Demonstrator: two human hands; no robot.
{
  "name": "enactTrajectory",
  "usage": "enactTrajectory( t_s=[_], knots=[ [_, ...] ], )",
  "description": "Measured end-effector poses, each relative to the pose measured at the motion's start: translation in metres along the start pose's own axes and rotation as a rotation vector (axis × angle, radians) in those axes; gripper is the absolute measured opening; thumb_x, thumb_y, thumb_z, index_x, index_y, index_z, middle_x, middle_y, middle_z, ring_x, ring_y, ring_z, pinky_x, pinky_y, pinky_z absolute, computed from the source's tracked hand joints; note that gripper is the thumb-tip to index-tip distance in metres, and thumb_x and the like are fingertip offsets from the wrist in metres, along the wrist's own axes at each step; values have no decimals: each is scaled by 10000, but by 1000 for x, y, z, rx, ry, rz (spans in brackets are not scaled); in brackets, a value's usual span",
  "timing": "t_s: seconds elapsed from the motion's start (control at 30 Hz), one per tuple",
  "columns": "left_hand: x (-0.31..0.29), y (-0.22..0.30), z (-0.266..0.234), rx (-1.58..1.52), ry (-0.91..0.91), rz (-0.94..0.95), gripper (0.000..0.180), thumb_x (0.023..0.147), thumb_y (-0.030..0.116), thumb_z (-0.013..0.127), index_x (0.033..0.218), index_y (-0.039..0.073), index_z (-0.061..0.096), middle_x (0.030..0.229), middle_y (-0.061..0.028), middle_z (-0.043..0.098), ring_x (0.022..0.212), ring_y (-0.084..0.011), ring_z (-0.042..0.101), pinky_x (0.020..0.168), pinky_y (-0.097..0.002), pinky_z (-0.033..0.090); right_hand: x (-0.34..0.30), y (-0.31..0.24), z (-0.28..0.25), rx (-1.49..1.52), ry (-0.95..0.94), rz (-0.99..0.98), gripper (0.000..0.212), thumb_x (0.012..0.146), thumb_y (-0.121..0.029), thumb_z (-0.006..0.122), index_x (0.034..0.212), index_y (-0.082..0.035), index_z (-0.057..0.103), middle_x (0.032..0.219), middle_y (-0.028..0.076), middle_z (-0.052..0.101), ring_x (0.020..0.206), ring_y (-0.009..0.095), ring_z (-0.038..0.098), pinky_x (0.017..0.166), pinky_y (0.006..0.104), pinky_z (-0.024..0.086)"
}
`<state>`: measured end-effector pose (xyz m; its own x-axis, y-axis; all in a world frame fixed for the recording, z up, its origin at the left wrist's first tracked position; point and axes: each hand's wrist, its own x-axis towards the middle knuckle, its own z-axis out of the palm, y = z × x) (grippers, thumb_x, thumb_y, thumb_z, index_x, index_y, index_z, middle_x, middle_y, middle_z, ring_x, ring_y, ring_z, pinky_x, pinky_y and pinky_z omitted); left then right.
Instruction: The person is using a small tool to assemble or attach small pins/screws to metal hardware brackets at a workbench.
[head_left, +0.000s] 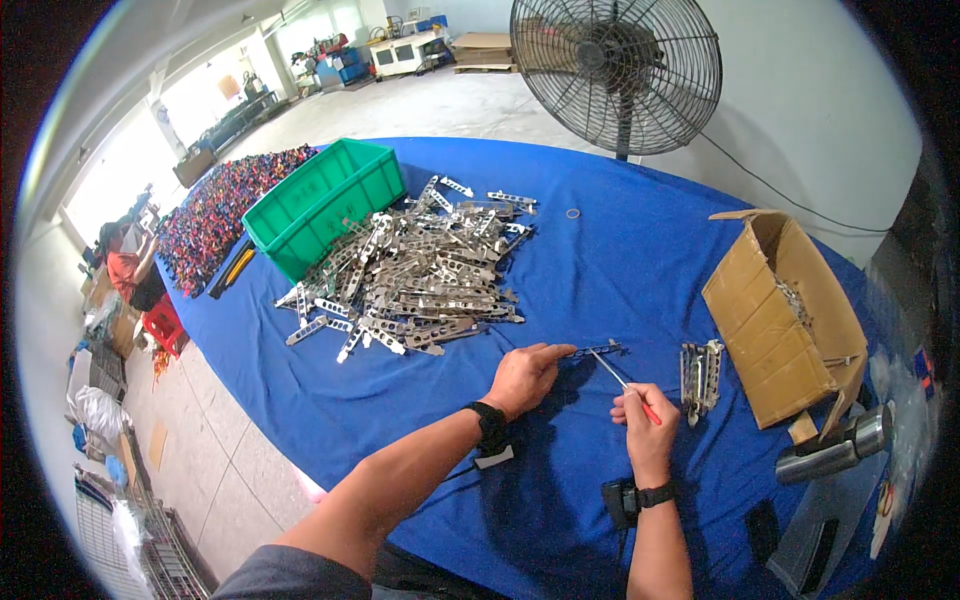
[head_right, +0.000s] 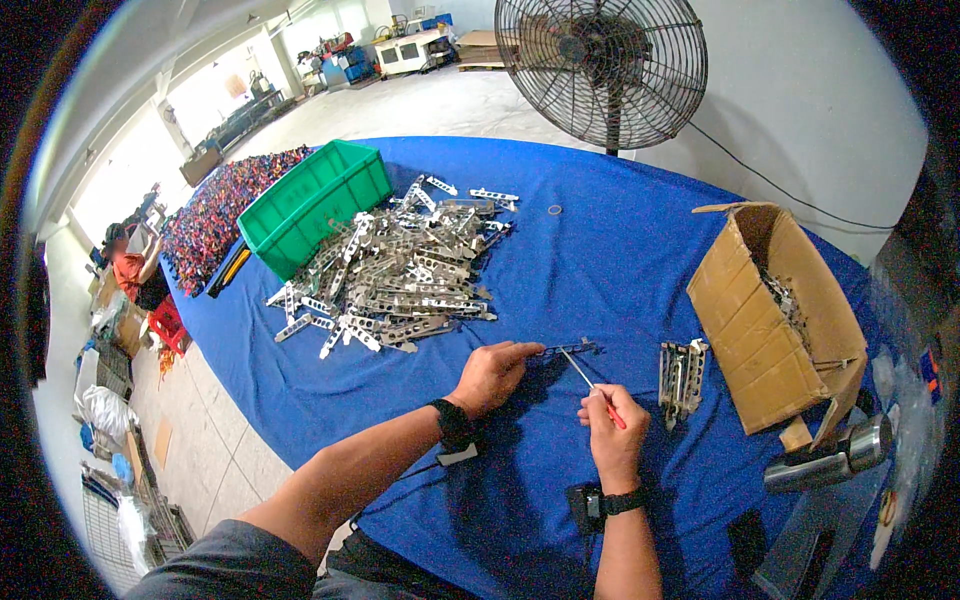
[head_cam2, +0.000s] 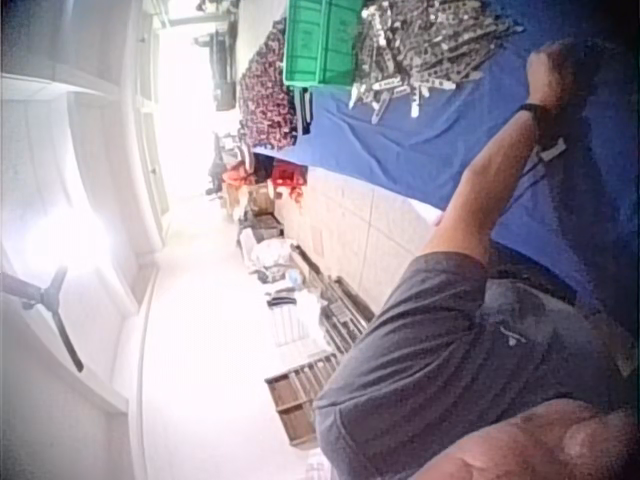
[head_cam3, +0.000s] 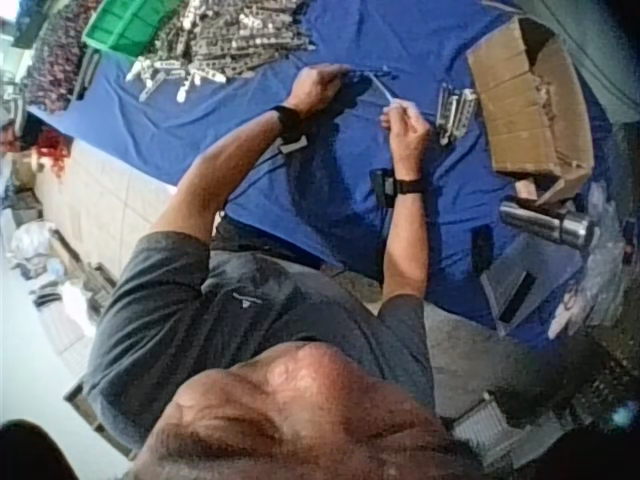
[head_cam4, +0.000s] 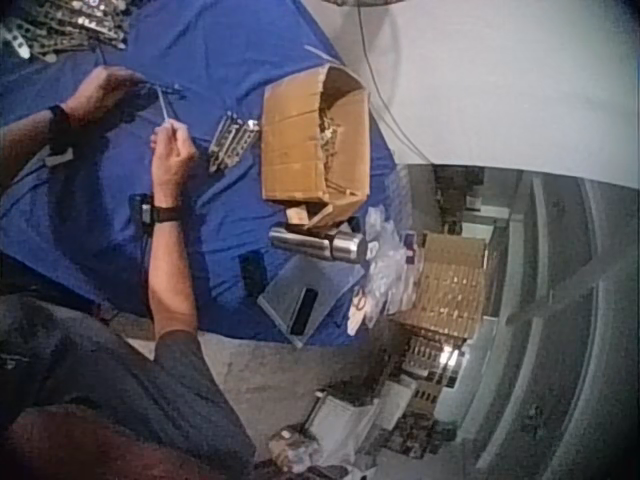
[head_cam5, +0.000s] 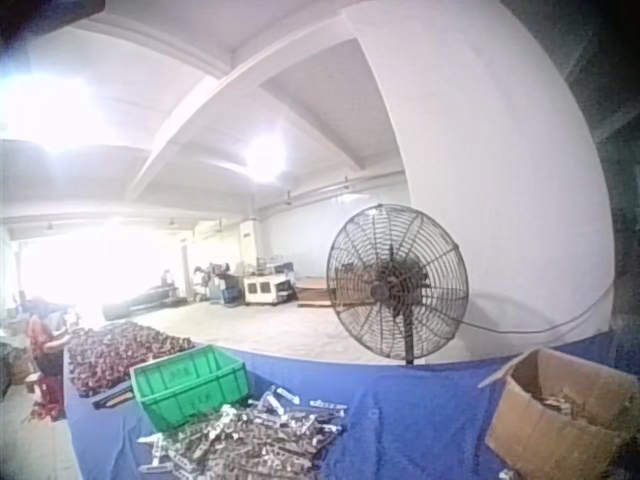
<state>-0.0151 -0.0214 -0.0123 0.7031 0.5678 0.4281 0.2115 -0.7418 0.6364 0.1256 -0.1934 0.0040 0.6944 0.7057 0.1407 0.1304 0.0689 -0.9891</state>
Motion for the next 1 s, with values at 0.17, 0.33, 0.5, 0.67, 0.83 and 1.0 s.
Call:
enactTrajectory(
  t_s=[0.17, 0.33, 0.5, 0.67, 0.83, 1.0],
  knots=[
    [0, 1, -1, -2, 8, -1, 308, 852, 51, 556, 1119, 122, 692, 822, -140, 666, 772, -352, 655, 695, -448, 532, -1, 1, -1, -24, -37, -7, 140, 931, -84, 594, 943, 39, 660, 761, 103, 691, 632, 145, 674, 574, 280, 565],
    [1, 2, 1, 20, -9, -25, 308, 848, 50, 555, 1114, 123, 693, 836, -144, 670, 790, -358, 656, 710, -454, 534, 0, 1, 1, 16, -7, -11, 152, 940, -93, 587, 934, 38, 663, 750, 102, 687, 622, 142, 667, 571, 276, 560],
    [1, 2, 0, 26, -15, -28, 329, 834, 43, 562, 1125, 128, 689, 844, -147, 673, 793, -359, 656, 711, -455, 534, 1, 2, 0, 6, 11, 7, 169, 950, -108, 582, 914, 36, 663, 749, 100, 687, 614, 137, 660, 568, 273, 553],
    [1, -1, 1, 21, -15, -27, 341, 826, 41, 573, 1135, 131, 685, 848, -142, 675, 800, -356, 659, 716, -452, 535, 0, -3, -1, 29, -31, 38, 158, 947, -98, 582, 902, 30, 662, 746, 98, 686, 615, 130, 658, 570, 271, 552],
    [1, 1, 1, 22, -30, -45, 334, 831, 46, 578, 1136, 132, 685, 859, -138, 679, 812, -352, 663, 726, -448, 541, 1, 0, 0, 0, -14, 8, 144, 942, -91, 587, 923, 31, 661, 757, 105, 690, 627, 135, 666, 581, 271, 558],
    [1, 2, 0, 35, -13, -25, 325, 843, 46, 567, 1133, 132, 685, 864, -139, 680, 812, -346, 665, 725, -445, 542, 1, 2, -3, -6, -36, 14, 143, 940, -94, 593, 939, 33, 660, 770, 106, 694, 632, 139, 672, 576, 271, 562]
  ],
)
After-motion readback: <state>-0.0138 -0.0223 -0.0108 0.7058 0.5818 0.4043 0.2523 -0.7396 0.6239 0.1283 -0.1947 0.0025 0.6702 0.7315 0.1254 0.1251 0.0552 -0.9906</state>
